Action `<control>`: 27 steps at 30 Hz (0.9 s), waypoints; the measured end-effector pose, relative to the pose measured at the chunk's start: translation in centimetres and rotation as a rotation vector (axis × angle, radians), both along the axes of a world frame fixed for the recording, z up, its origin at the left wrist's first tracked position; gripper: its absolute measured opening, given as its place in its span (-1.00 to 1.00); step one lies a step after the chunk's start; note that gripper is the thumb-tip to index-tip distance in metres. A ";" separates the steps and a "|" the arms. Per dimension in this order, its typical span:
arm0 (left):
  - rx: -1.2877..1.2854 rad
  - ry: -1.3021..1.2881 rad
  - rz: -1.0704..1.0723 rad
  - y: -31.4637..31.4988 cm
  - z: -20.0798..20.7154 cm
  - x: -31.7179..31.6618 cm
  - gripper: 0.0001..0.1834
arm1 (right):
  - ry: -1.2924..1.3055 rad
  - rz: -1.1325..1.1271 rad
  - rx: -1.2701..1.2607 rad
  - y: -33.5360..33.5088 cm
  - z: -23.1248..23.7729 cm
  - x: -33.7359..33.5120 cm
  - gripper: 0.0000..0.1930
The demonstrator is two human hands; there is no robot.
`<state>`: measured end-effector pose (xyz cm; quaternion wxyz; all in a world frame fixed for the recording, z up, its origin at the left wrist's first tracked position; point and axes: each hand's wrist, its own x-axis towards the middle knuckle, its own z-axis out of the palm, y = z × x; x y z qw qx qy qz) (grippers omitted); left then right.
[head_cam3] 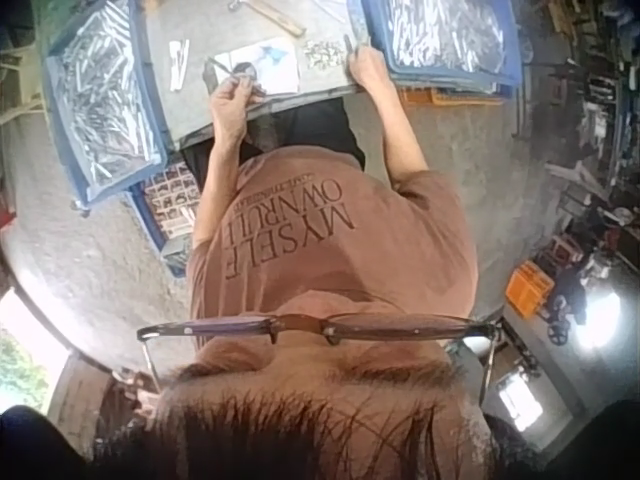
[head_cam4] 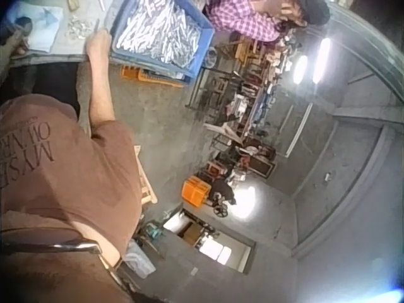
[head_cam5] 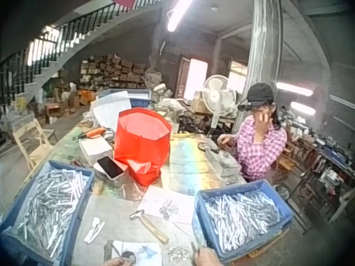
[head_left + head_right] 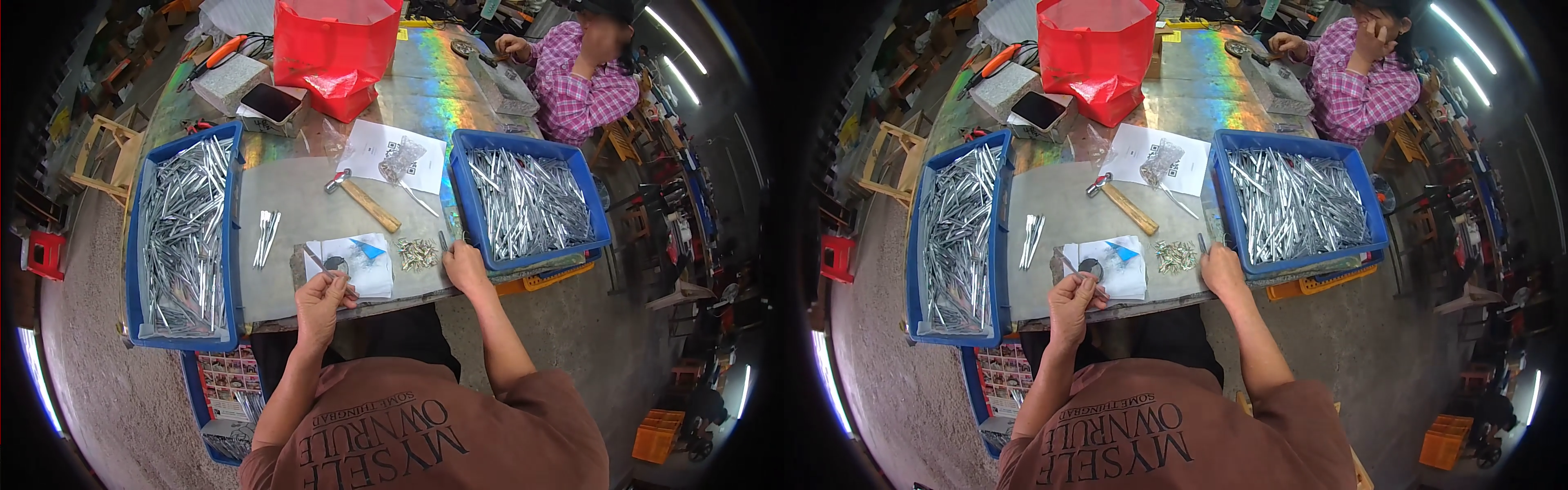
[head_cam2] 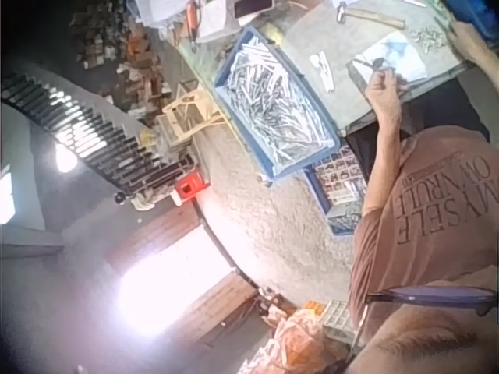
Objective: The person assembles metal components by joining metal strips with small fasteners by hand and hammering them over a small metal block using a hammer.
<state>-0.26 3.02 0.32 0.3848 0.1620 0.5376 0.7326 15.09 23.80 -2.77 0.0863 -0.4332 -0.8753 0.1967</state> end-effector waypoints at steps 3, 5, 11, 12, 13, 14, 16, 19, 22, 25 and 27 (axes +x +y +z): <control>-0.008 0.010 -0.013 -0.3 -0.4 0.2 -0.83 | 0.142 -0.091 -0.132 -0.9 1.2 0.0 -0.83; 0.001 -0.009 -0.025 -0.2 -0.1 0.5 -0.84 | 0.193 -0.086 -0.145 -1.8 2.1 -0.1 -0.85; 0.032 -0.018 -0.146 -0.3 0.1 1.6 -0.83 | 0.670 0.020 -0.662 -5.8 5.6 -1.4 -0.85; 0.019 0.002 -0.203 -0.3 0.3 1.8 -0.84 | 0.694 0.065 -0.656 -6.3 5.7 -1.6 -0.84; 0.005 0.021 -0.260 -0.3 0.4 2.0 -0.84 | 0.694 0.067 -0.656 -6.7 5.8 -1.8 -0.84; 0.018 0.005 -0.275 -0.3 0.5 2.3 -0.85 | 0.720 0.103 -0.713 -7.1 5.9 -1.9 -0.84; 0.001 -0.001 -0.291 -0.4 0.4 2.6 -0.86 | 0.722 0.149 -0.786 -8.1 6.4 -2.2 -0.84; -0.013 -0.004 -0.315 -0.6 0.3 3.0 -0.86 | 0.685 0.186 -0.898 -9.1 6.5 -2.4 -0.85; -0.025 0.002 -0.328 -0.8 0.4 3.0 -0.87 | 0.706 0.195 -0.917 -9.8 6.6 -2.6 -0.88; -0.033 0.012 -0.337 -0.9 0.6 3.2 -0.87 | 0.716 0.205 -0.957 -10.0 6.7 -2.6 -0.90; -0.028 0.019 -0.339 -0.9 0.6 3.2 -0.87 | 0.716 0.204 -1.000 -10.1 6.7 -2.6 -0.91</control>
